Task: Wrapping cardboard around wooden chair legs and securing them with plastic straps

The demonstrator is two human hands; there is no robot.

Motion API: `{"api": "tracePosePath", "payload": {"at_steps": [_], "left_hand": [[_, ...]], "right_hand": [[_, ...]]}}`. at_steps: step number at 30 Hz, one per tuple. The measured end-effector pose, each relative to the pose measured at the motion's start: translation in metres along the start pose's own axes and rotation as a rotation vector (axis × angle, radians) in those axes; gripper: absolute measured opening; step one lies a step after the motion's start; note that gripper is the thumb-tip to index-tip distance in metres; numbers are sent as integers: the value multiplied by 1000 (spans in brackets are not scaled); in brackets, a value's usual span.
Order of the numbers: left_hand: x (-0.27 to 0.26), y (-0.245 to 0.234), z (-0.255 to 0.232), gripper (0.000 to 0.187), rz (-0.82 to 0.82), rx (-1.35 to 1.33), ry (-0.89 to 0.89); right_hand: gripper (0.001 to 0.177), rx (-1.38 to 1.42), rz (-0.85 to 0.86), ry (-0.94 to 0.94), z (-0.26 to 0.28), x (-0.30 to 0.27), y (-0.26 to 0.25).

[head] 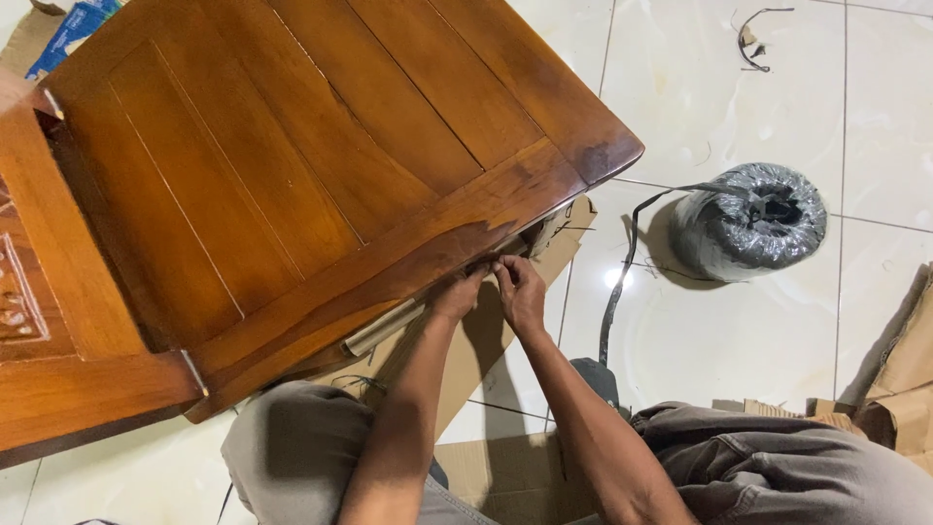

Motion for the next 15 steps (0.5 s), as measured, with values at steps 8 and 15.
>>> {"api": "tracePosePath", "payload": {"at_steps": [8, 15], "left_hand": [[3, -55, 115, 73, 554, -1071, -801], [4, -2, 3, 57, 60, -38, 127]], "right_hand": [[8, -135, -85, -62, 11, -4, -5], [16, -142, -148, 18, 1, -5, -5]]}}
Point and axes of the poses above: each hand's wrist, its own x-axis towards the middle knuckle, its own y-axis out of the palm, z = x × y, the point moved 8 cm from there along x, towards the middle knuckle, and after that the axes turned 3 degrees about -z, right-handed, at the moved point
